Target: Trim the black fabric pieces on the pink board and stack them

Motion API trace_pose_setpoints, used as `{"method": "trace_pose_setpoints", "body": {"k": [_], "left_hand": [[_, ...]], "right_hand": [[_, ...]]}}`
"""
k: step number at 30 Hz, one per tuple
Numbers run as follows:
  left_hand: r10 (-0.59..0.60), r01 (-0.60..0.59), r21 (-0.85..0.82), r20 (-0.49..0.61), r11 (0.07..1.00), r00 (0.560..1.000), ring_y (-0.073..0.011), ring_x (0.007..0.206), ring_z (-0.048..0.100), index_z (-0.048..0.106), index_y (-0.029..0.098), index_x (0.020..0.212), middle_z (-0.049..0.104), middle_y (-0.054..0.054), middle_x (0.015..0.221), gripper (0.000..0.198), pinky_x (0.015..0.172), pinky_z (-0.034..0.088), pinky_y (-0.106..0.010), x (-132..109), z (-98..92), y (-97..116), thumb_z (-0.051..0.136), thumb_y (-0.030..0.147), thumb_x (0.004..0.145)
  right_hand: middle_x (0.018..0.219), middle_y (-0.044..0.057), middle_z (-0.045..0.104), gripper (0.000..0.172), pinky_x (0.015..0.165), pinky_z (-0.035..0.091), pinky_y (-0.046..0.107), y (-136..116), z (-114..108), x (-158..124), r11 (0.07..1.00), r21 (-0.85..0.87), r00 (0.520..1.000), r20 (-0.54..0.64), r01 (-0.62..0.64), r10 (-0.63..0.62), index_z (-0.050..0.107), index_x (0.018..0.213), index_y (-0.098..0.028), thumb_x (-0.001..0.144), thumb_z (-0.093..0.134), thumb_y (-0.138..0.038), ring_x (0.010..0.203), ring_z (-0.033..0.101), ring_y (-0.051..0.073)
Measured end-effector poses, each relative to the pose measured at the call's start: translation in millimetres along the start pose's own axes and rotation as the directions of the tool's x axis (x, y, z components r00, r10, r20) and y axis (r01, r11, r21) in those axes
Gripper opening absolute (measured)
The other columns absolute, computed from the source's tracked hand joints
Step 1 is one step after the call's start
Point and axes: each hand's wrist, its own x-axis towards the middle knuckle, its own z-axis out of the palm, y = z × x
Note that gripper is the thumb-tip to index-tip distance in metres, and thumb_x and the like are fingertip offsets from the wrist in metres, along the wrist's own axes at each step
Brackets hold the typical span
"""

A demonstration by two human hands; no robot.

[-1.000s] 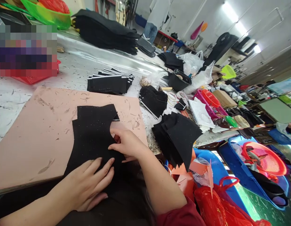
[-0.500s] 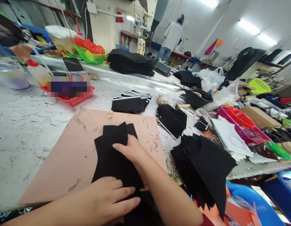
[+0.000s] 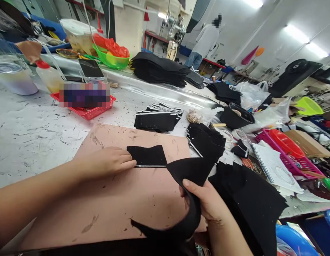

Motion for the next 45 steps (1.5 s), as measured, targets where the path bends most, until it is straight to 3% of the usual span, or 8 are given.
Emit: {"method": "trace_pose_setpoints", "body": {"k": [4, 9, 13, 17, 26, 32, 45], "left_hand": [[0.049, -0.044, -0.078, 0.068, 0.996, 0.996, -0.0137, 0.060, 0.054, 0.059, 0.019, 0.086, 0.060, 0.001, 0.067, 0.026, 0.054, 0.040, -0.022, 1, -10.4, 35, 0.037, 0.005, 0.085], [-0.017, 0.029, -0.264, 0.046, 0.964, 0.999, -0.0138, 0.063, 0.055, 0.057, 0.019, 0.076, 0.061, 0.000, 0.069, 0.013, 0.057, 0.044, -0.023, -31, -17.7, 92, 0.047, 0.016, 0.084], [-0.121, 0.092, -0.207, -0.131, 0.974, 0.984, -0.0168, 0.091, 0.060, 0.063, 0.018, 0.096, 0.069, -0.002, 0.100, 0.020, 0.083, 0.044, -0.029, -62, -4.4, 118, 0.046, 0.023, 0.088], [-0.208, 0.178, -0.166, -0.180, 0.970, 0.961, -0.0200, 0.107, 0.056, 0.061, 0.015, 0.109, 0.066, -0.005, 0.113, 0.030, 0.096, 0.036, -0.031, -76, 11.5, 134, 0.045, 0.029, 0.089], [-0.302, 0.270, -0.191, -0.163, 0.944, 0.939, -0.0197, 0.112, 0.054, 0.057, 0.022, 0.117, 0.064, -0.003, 0.118, 0.033, 0.098, 0.032, -0.032, -75, 17.8, 145, 0.044, 0.037, 0.090], [-0.320, 0.295, -0.171, -0.148, 0.940, 0.936, -0.0178, 0.109, 0.056, 0.056, 0.021, 0.119, 0.065, -0.002, 0.116, 0.036, 0.095, 0.032, -0.030, -73, 17.6, 146, 0.040, 0.039, 0.092], [-0.332, 0.311, -0.159, -0.132, 0.937, 0.934, -0.0168, 0.110, 0.055, 0.055, 0.020, 0.119, 0.065, 0.000, 0.116, 0.039, 0.097, 0.031, -0.030, -74, 18.9, 149, 0.044, 0.044, 0.090]], "right_hand": [[0.070, 0.006, 0.070, 0.036, 0.072, 0.056, 0.042, -13, -10, -22, 0.987, -0.122, 0.994, 0.022, -0.107, 0.110, 0.068, 0.079, -0.018, 0.055, 0.082, -0.041, 0.070, 0.067, 0.025], [0.093, 0.007, 0.072, 0.042, 0.083, 0.053, 0.045, 11, 8, -42, 0.961, -0.227, 0.982, 0.058, -0.160, 0.177, 0.066, 0.096, -0.021, 0.061, 0.078, -0.039, 0.093, 0.066, 0.029], [0.091, 0.006, 0.073, 0.029, 0.080, 0.055, 0.045, 30, 19, -42, 0.905, -0.424, 0.997, 0.051, -0.038, 0.065, 0.067, 0.089, -0.021, 0.068, 0.070, -0.041, 0.089, 0.067, 0.030], [0.088, 0.005, 0.073, 0.020, 0.077, 0.056, 0.040, 25, 25, -31, 0.824, -0.533, 0.976, 0.189, 0.195, -0.109, 0.068, 0.087, -0.021, 0.076, 0.061, -0.036, 0.085, 0.067, 0.027], [0.083, 0.005, 0.071, 0.016, 0.075, 0.054, 0.036, 18, 30, -15, 0.749, -0.595, 0.943, 0.310, 0.291, -0.121, 0.065, 0.087, -0.019, 0.080, 0.057, -0.030, 0.082, 0.066, 0.024], [0.061, 0.003, 0.059, 0.020, 0.069, 0.053, 0.037, 23, 29, -15, 0.664, -0.700, 0.960, 0.258, 0.264, -0.109, 0.060, 0.068, -0.020, 0.079, 0.055, -0.036, 0.074, 0.063, 0.025], [0.061, 0.001, 0.056, 0.020, 0.066, 0.050, 0.033, 24, 31, -17, 0.588, -0.765, 0.962, 0.249, 0.264, -0.108, 0.055, 0.069, -0.021, 0.081, 0.051, -0.036, 0.068, 0.060, 0.022]]}}
